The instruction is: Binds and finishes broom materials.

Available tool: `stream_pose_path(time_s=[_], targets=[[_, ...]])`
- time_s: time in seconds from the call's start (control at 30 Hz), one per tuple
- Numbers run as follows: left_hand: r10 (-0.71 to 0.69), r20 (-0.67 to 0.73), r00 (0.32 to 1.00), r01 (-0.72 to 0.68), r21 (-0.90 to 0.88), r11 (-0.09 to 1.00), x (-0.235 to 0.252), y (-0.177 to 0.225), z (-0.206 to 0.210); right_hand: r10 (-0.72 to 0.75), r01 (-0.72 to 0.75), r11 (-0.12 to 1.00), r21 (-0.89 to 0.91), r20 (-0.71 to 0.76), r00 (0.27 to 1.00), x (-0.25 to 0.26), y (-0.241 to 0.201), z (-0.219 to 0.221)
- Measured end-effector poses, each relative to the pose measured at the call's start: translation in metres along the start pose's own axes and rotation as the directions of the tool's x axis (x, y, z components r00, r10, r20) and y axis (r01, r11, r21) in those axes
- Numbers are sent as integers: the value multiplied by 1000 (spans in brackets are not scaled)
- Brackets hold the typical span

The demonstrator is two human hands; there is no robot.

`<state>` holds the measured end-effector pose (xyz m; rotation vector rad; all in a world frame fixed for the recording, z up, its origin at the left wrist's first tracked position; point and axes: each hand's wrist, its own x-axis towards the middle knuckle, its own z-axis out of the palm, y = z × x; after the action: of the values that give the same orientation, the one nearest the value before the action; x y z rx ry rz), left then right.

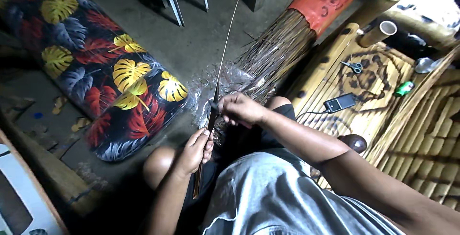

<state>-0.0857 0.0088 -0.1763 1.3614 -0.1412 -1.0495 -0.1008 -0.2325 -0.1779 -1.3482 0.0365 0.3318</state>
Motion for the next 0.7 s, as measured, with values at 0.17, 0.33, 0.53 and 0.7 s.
stream_pose_path(time_s=[0.17,0.33,0.53,0.7], targets=[[0,31,1000,1,-29,1000,0,0,-1,-123,136,989,-58,188,974,-2,23,10],[8,50,999,-5,-64,998,-1,3,0,-248,262,961,-91,145,958,7,23,-2],[9,124,992,1,-77,997,-2,0,-1,-335,338,936,-101,38,941,17,20,-30],[19,144,989,-8,-74,997,-1,1,-2,-345,340,934,-109,-34,938,23,14,-46]])
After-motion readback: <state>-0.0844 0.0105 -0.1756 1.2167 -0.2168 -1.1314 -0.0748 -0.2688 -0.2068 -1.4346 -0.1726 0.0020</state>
